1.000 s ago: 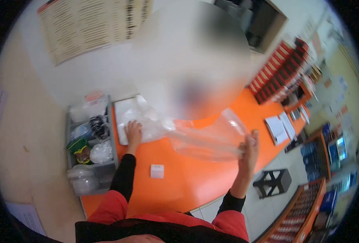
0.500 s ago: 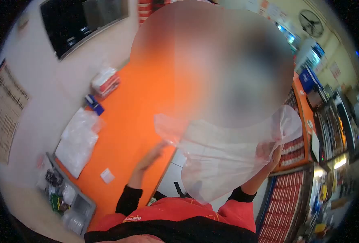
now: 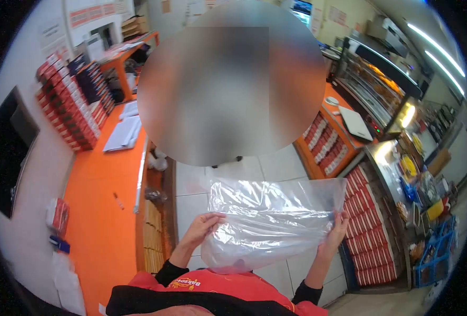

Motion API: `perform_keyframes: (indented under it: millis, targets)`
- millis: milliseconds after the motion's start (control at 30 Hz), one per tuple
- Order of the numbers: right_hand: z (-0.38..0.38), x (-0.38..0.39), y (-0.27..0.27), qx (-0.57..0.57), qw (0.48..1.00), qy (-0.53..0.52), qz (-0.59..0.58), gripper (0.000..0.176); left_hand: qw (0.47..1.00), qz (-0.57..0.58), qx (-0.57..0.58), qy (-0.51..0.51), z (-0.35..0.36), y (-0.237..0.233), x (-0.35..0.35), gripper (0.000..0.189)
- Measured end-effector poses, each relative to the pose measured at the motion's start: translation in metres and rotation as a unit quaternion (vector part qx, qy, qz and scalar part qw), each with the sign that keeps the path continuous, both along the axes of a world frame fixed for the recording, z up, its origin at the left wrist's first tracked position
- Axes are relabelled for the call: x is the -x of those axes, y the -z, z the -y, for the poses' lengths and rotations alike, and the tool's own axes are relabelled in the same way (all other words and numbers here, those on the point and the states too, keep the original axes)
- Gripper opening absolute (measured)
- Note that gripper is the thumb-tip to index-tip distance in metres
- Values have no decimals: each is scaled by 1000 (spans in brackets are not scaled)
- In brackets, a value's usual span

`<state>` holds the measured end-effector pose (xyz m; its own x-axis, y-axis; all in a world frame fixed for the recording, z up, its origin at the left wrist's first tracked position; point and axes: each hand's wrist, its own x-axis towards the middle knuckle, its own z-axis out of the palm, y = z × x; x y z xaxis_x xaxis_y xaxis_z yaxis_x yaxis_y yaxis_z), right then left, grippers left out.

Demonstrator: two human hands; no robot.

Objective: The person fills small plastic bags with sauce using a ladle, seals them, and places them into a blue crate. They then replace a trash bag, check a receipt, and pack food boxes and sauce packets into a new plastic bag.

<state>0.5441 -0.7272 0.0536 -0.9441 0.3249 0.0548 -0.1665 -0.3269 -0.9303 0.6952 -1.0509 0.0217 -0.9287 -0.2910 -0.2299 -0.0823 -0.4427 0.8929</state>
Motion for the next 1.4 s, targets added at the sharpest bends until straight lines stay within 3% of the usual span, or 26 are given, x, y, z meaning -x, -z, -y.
perform_keyframes:
  millis: [133, 167, 200, 267, 333, 367, 467, 533, 633, 700, 800, 833, 900, 1000, 1033, 1067, 1100, 1133, 1233, 1300, 1333, 1367, 1400]
  targets:
    - [-32, 82, 60, -235, 967, -78, 55, 38, 999, 6, 31, -22, 11, 24, 68, 24]
    - [-20, 90, 59, -397, 917, -33, -29, 39, 999, 13, 13, -38, 13, 24, 84, 24]
    - [6, 99, 56, -542, 833, 5, -113, 41, 998, 21, -2, -56, 16, 24, 101, 24]
    - [54, 111, 38, -534, 839, -13, -103, 46, 997, 32, -8, -72, 21, 31, 138, 23]
    - [98, 130, 34, -471, 872, -104, -89, 41, 996, 32, 1, -84, 22, 29, 182, 25]
    - [118, 145, 31, -428, 876, -211, -61, 33, 996, 30, 11, -87, 18, 18, 204, 26]
    - [168, 193, 33, -330, 813, -480, 8, 14, 997, 56, 17, -53, 30, 24, 260, 29]
    - [200, 222, 36, -268, 788, -551, 53, 18, 997, 70, 13, -26, 43, 32, 304, 30]
    - [231, 270, 29, -438, 730, -525, -27, 24, 999, 40, 30, -2, 43, 51, 370, 32]
    - [241, 301, 36, -516, 698, -493, -57, 25, 997, 70, -19, 29, 44, 51, 410, 34]
    - [234, 337, 49, -336, 824, -455, -22, 26, 984, 102, -81, 120, 48, 50, 465, 33]
    - [226, 345, 59, -357, 849, -390, -6, 23, 977, 109, -101, 154, 52, 50, 481, 32]
    - [192, 364, 69, -362, 881, -294, 77, 22, 963, 79, -128, 224, 63, 51, 518, 29]
    - [147, 378, 94, -361, 902, -187, 144, 21, 953, 128, -2, 276, 26, 13, 550, 37]
    - [137, 381, 99, -359, 906, -159, 155, 21, 939, 76, -5, 335, 23, 25, 560, 38]
    - [127, 387, 102, -183, 957, -130, 184, 20, 936, 67, 24, 345, 15, 35, 569, 37]
    - [116, 395, 101, -2, 975, -98, 201, 20, 933, 56, 52, 352, 6, 42, 577, 36]
    - [105, 401, 102, 180, 960, -64, 207, 21, 930, 45, 79, 357, -4, 49, 584, 35]
    - [76, 416, 163, 403, 887, -87, 207, 19, 951, 7, 211, 226, -27, 76, 621, 31]
    - [52, 424, 181, 403, 884, 30, 235, 12, 944, -167, 263, 108, -10, 163, 681, 30]
    - [36, 430, 187, 399, 878, 87, 249, 9, 929, -119, 351, 18, 13, 176, 710, 29]
    - [8, 434, 195, 380, 887, 81, 249, 10, 895, -69, 434, -73, 36, 180, 738, 29]
    - [-28, 431, 205, 363, 894, 76, 250, 11, 921, -35, 388, -19, 52, 164, 750, 24]
